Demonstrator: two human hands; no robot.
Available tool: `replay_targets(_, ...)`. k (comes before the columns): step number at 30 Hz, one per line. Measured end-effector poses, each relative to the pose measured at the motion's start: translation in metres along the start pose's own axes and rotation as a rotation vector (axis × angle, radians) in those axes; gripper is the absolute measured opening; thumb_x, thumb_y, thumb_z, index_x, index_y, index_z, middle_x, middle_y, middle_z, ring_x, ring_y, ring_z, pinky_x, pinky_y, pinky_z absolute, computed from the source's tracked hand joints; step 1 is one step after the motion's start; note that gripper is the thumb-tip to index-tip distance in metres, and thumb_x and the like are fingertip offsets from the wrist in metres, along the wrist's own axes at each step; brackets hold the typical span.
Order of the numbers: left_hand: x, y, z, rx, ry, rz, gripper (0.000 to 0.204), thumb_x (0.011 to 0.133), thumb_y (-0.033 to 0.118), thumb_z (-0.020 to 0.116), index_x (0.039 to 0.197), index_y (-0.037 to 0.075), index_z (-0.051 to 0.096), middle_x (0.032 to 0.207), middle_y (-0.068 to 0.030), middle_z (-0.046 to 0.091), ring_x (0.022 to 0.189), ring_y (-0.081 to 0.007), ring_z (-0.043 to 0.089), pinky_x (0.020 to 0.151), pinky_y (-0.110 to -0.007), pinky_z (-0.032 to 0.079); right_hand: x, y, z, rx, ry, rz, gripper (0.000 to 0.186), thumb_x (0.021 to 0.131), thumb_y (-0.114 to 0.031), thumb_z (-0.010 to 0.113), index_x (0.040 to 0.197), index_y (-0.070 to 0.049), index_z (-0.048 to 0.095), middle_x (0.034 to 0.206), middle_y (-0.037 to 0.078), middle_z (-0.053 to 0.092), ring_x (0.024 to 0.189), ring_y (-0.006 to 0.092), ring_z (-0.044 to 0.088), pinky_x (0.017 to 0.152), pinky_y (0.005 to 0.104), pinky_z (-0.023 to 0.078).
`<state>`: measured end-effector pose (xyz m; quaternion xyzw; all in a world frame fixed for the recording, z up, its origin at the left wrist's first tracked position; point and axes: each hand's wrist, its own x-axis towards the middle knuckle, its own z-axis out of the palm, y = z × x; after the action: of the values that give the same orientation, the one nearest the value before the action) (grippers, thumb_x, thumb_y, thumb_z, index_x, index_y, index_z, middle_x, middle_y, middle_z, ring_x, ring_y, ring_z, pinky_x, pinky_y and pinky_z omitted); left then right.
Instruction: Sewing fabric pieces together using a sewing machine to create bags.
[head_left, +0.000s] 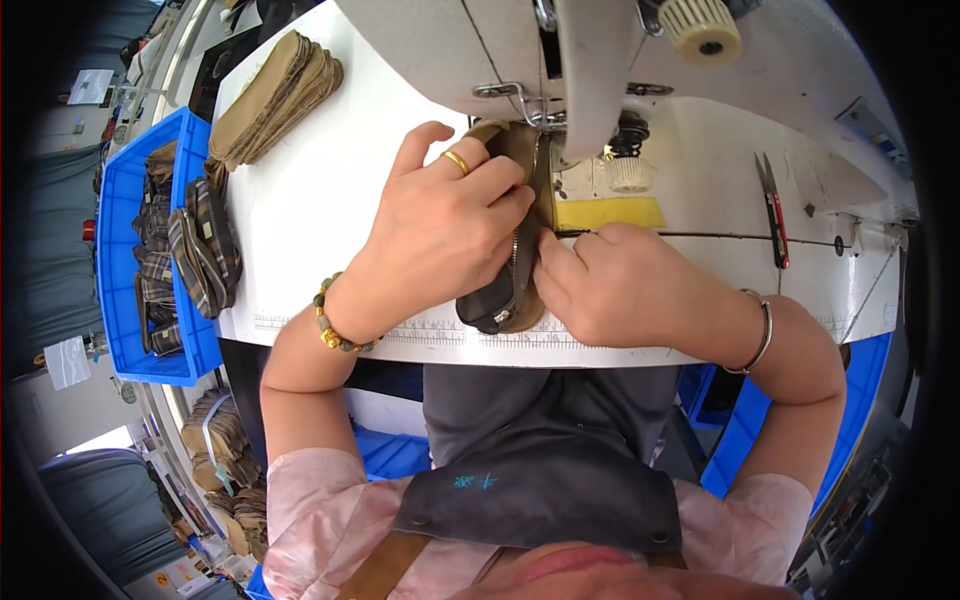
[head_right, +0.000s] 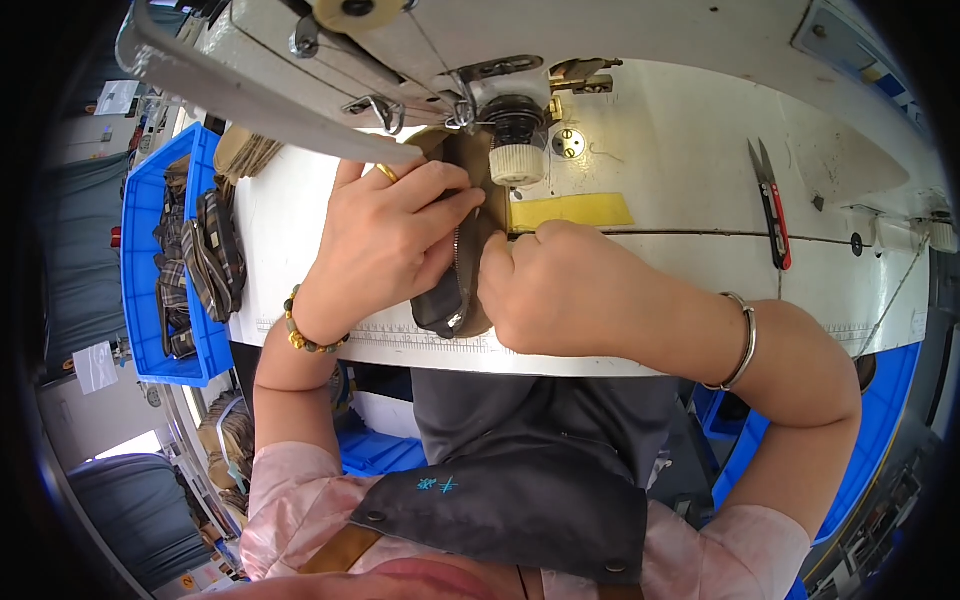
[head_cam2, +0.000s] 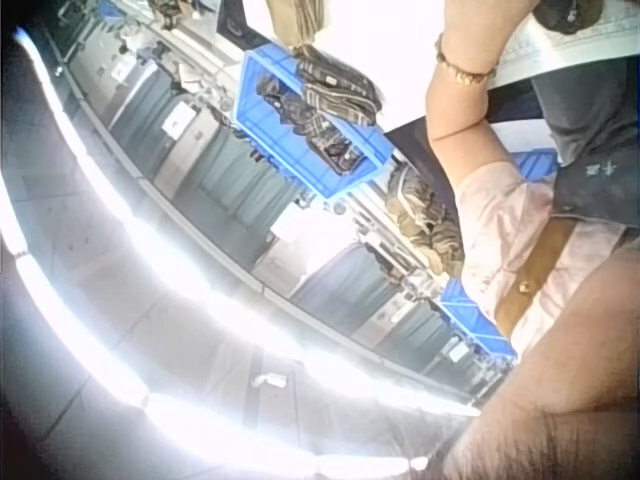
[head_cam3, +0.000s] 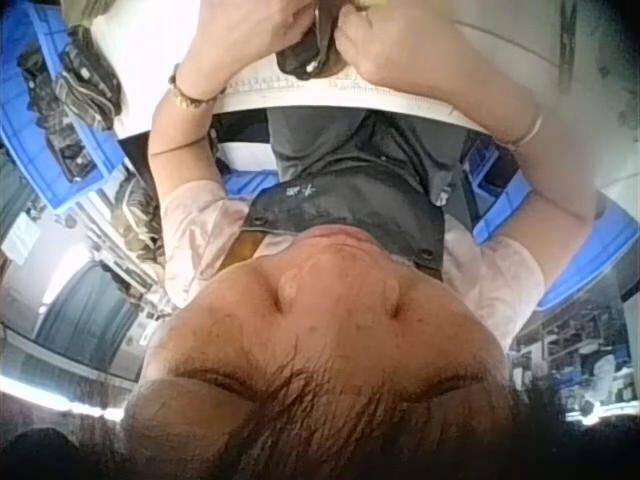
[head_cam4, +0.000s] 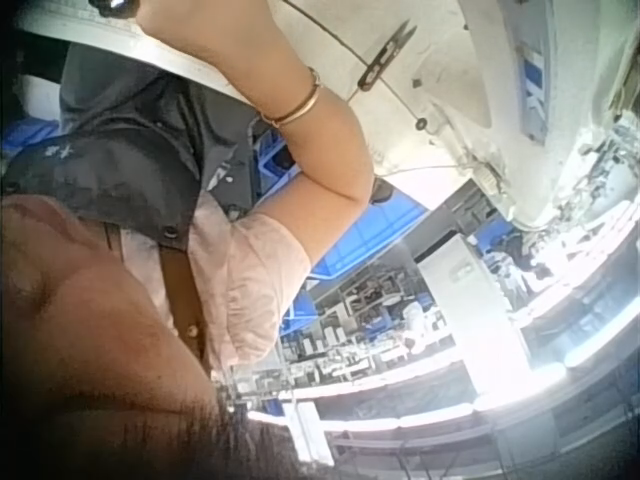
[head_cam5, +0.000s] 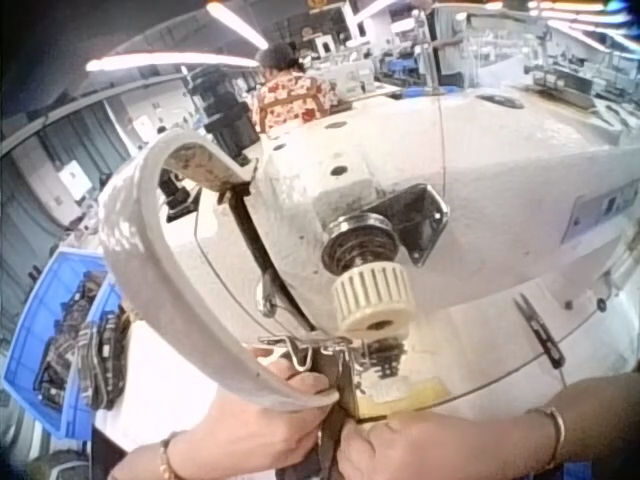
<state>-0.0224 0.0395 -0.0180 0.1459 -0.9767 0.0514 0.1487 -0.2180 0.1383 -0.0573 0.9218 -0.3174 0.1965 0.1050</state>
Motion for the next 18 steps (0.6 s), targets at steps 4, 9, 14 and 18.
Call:
replay_targets(4,-0.002,0.001,0.005,-0.017,0.023,0.029,0.028,0.066,0.019,0.076,0.092,0.008,0.076,0.09,0.0038,0.064,0.093,-0.0172,0.058,0.098,-0.042,0.043,-0.003,-0.001,0.002,-0.095,-0.008,0.004,0.028,0.064,-0.018,0.067,0.075,0.007,0.072,0.086,0.027,0.071,0.051,0.017,0.061,0.045,0.0295,0.047)
replay_targets(9,-0.002,0.005,0.012,-0.058,0.035,0.064,0.025,0.069,0.018,0.073,0.092,0.006,0.075,0.09,0.004,0.067,0.091,-0.0172,0.058,0.097,-0.041,0.044,0.001,-0.005,-0.007,0.046,-0.088,0.001,0.029,0.065,-0.017,0.067,0.077,0.009,0.073,0.086,0.032,0.071,0.05,0.0192,0.061,0.042,0.0313,0.046)
replay_targets(14,0.0,0.006,0.014,-0.057,0.014,0.058,0.023,0.071,0.017,0.071,0.09,0.006,0.075,0.094,0.0039,0.07,0.089,-0.0174,0.057,0.097,-0.041,0.044,-0.001,-0.01,-0.003,0.008,-0.064,0.013,0.026,0.064,-0.016,0.066,0.072,0.008,0.071,0.084,0.032,0.07,0.05,0.0192,0.061,0.042,0.0312,0.046)
replay_targets(18,0.003,0.004,0.02,-0.074,0.067,0.037,0.021,0.072,0.016,0.069,0.09,0.006,0.075,0.091,0.0023,0.069,0.09,-0.0176,0.057,0.098,-0.043,0.044,-0.001,-0.01,0.001,-0.081,-0.019,0.027,0.023,0.061,-0.017,0.066,0.066,0.005,0.069,0.075,0.025,0.068,0.052,0.0185,0.058,0.043,0.0303,0.044)
